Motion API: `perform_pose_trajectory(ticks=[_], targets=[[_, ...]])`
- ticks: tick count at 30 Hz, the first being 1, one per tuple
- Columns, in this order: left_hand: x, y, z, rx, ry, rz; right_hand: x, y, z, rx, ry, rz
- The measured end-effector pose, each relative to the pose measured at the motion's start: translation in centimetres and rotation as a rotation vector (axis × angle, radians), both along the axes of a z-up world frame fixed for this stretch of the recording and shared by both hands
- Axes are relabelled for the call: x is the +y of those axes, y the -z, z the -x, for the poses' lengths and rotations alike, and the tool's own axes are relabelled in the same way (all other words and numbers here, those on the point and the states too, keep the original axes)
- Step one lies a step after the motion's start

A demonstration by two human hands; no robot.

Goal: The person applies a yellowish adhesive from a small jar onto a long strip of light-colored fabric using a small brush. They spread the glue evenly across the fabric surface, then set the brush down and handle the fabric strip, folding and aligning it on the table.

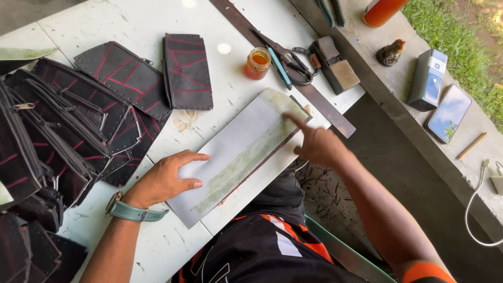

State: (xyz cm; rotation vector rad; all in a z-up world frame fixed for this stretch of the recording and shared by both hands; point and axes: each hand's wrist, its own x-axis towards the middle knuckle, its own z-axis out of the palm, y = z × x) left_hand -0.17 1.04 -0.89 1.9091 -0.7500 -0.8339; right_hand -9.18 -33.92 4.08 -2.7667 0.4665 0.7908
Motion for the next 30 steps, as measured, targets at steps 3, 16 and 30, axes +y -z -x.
perform_pose_trajectory(ticks=[3, 16, 30], targets=[[-0.2, 0.0, 0.1, 0.027, 0.004, -0.036, 0.2, 1.3, -0.1, 0.03, -0.11, 0.102], [0.0, 0.0, 0.1, 0.026, -0.025, 0.054, -3.3, -0.6, -13.6, -0.66, -0.397, 0.227], [0.1, 0.6, -0.3, 0.092, -0.04, 0.005, -3.6, -1.4, -16.8, -0.572, -0.396, 0.127]])
